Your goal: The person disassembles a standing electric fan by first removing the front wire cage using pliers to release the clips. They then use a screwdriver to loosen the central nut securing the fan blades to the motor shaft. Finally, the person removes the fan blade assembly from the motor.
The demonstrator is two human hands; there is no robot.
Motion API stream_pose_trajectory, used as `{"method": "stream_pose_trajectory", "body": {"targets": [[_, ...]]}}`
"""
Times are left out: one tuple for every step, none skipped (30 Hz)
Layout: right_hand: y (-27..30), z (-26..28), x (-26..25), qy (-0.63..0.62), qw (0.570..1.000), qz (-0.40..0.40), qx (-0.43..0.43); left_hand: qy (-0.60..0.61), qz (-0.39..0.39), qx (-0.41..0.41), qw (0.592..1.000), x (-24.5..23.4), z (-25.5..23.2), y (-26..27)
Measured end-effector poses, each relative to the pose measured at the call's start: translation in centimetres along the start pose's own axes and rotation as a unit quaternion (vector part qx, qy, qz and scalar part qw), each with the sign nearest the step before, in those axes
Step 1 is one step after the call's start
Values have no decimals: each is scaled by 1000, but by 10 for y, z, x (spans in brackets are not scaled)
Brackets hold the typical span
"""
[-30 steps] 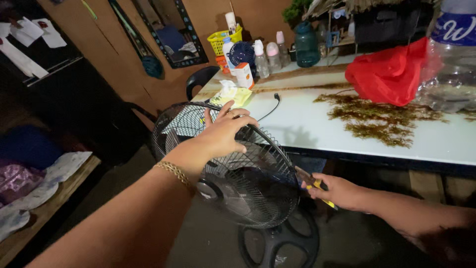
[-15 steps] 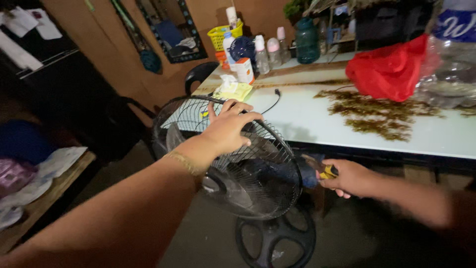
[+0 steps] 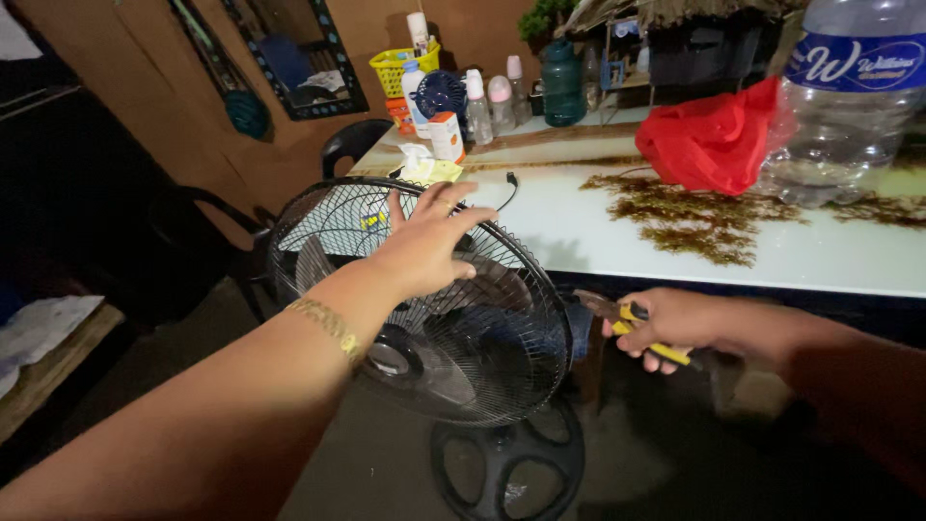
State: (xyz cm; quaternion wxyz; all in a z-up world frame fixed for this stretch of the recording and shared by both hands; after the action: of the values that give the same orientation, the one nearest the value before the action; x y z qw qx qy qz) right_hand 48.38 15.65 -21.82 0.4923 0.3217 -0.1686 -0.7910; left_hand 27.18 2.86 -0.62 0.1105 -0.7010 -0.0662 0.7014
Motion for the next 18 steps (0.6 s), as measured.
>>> {"method": "stream_pose_trajectory", "body": {"targets": [[-2, -9, 2, -34, 999, 1, 5, 5, -22, 8, 1000, -5, 1, 4], [-4, -20, 6, -68, 998, 3, 8, 10, -44, 16, 999, -11, 1, 8], [-6, -31, 11, -101, 995, 5, 12, -2, -57, 18, 998, -14, 2, 12], [-9, -43, 18, -162, 986, -4, 24, -13, -72, 19, 997, -17, 4, 18], [-11, -54, 27, -222, 974, -13, 36, -25, -86, 20, 996, -20, 5, 23], [-12, -65, 36, -282, 958, -22, 47, -30, -90, 19, 995, -20, 5, 27], [-13, -69, 48, -335, 941, -14, 47, -35, -94, 18, 995, -20, 5, 30], [-14, -71, 60, -387, 921, -7, 46, -39, -98, 18, 994, -21, 4, 31], [-14, -70, 72, -438, 898, 0, 44, -45, -100, 25, 994, -22, 2, 32], [-15, -70, 80, -459, 887, -14, 45, -51, -102, 32, 993, -23, 0, 33], [-14, -68, 88, -480, 876, -28, 46, -57, -105, 40, 992, -23, -2, 34], [-14, -65, 94, -500, 864, -40, 48, -62, -84, 43, 994, -21, -2, 33], [-13, -61, 97, -487, 870, -62, 41, -67, -63, 45, 995, -20, -2, 31], [-11, -56, 99, -473, 876, -84, 33, -72, -42, 47, 995, -20, 0, 29], [-10, -52, 101, -459, 882, -105, 26, -62, -41, 58, 996, -22, 0, 28], [-10, -45, 102, -450, 884, -126, 5, -51, -40, 69, 996, -24, 0, 27], [-11, -38, 101, -440, 886, -147, -16, -40, -39, 80, 995, -26, 0, 27], [-11, -32, 100, -430, 887, -168, -36, -35, -34, 77, 996, -27, 3, 27]]}}
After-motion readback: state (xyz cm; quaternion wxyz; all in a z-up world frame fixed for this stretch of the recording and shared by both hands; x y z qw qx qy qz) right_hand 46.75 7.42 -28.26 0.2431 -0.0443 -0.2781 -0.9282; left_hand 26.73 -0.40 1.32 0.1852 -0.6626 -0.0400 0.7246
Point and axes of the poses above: each hand's wrist, its own y-axis away from the middle knuckle, its own x-axis out of the palm, z = x × y, the point moved 10 cm from there along -y, towards the middle knuckle, and after that the axes turned 5 degrees about x, right-handed, at the moved point
